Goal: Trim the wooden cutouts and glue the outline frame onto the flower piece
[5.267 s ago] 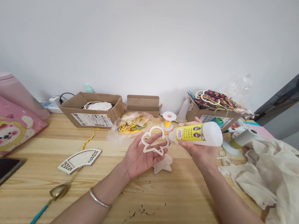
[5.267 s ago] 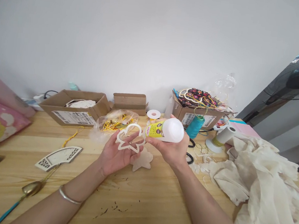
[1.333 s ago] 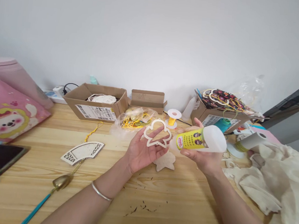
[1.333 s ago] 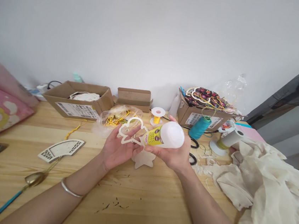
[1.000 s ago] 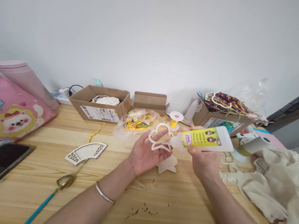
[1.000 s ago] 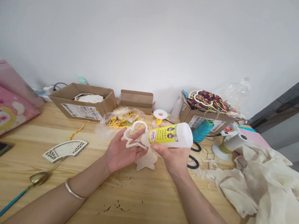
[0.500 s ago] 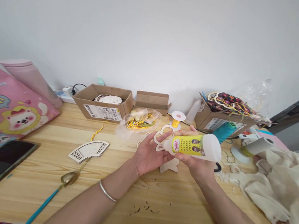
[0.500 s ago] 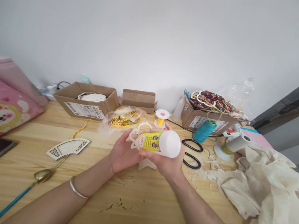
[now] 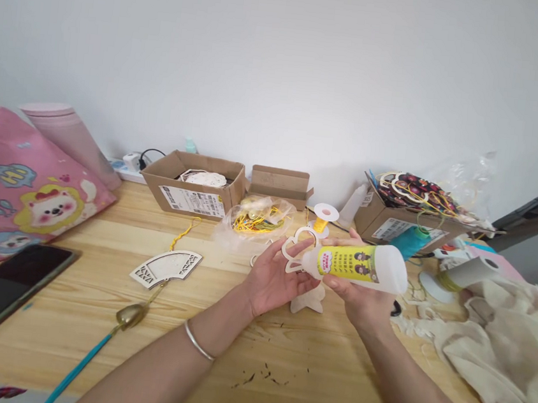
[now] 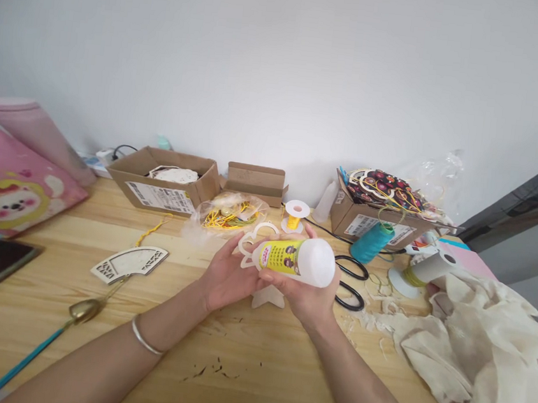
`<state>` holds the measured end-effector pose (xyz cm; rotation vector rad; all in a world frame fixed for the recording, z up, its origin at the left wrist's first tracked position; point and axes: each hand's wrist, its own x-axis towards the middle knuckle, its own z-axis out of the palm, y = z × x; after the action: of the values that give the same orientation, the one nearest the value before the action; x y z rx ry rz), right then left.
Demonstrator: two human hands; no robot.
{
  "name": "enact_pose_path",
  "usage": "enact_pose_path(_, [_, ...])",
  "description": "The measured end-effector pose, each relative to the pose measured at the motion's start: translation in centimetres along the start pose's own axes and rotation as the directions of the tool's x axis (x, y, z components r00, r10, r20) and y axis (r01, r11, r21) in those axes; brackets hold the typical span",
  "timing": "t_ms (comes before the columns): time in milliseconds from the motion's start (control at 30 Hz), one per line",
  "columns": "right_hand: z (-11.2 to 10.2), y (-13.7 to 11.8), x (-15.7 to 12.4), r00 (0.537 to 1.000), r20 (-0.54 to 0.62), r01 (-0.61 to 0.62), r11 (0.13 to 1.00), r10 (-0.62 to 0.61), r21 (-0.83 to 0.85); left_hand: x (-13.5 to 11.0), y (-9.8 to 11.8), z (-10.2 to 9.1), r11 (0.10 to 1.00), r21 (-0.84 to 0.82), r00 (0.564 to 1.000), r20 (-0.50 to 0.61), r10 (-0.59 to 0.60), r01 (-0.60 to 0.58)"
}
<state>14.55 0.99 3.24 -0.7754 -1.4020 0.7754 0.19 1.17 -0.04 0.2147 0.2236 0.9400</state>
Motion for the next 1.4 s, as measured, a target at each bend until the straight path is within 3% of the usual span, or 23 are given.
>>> enact_pose_path(233, [0.1, 0.0, 0.1, 1.0, -0.002, 0.031, 0.999, -0.031, -0.019, 0.0, 0.0, -0.1, 1.0, -0.016, 1.0, 0.0, -0.01, 0.01])
enact_pose_path(467, [0.0, 0.2, -0.2, 0.996, -0.042, -0.082, 0.996, 0.08, -0.026, 0.1, -0.5, -0.1, 0.999, -0.011, 0.999, 0.016, -0.048, 0.048])
enact_pose_path(733, [0.3, -0.1, -0.4, 0.997, -0.018, -0.074, 0.996, 0.074, 0.04, 0.3, -0.5, -0.2, 0.999, -0.003, 0.999, 0.025, -0.043, 0.043])
enact_pose_path(900, [0.0, 0.3, -0.2, 1.0, -0.03, 0.001, 0.998, -0.004, -0.069, 0.2, -0.4, -0.2, 1.0, -0.012, 1.0, 0.002, -0.014, 0.014])
enact_pose_path(1167, [-0.1, 0.0, 0.2, 0.996, 0.037, 0.085, 0.991, -0.081, -0.107, 0.2, -0.3, -0.3, 1.0, -0.003, 1.0, 0.018, -0.01, 0.01])
enact_pose_path(1267, [-0.3, 0.3, 0.2, 0.998, 0.021, 0.053, 0.997, -0.052, -0.063, 0.0, 0.2, -0.2, 1.0, -0.009, 1.0, -0.014, 0.02, -0.02])
enact_pose_path(1400, [-0.3, 0.7, 0.0, 0.995, -0.1, -0.008, 0.993, 0.02, 0.121, -0.3, 0.5, 0.2, 0.999, -0.017, 0.999, 0.006, 0.041, -0.041])
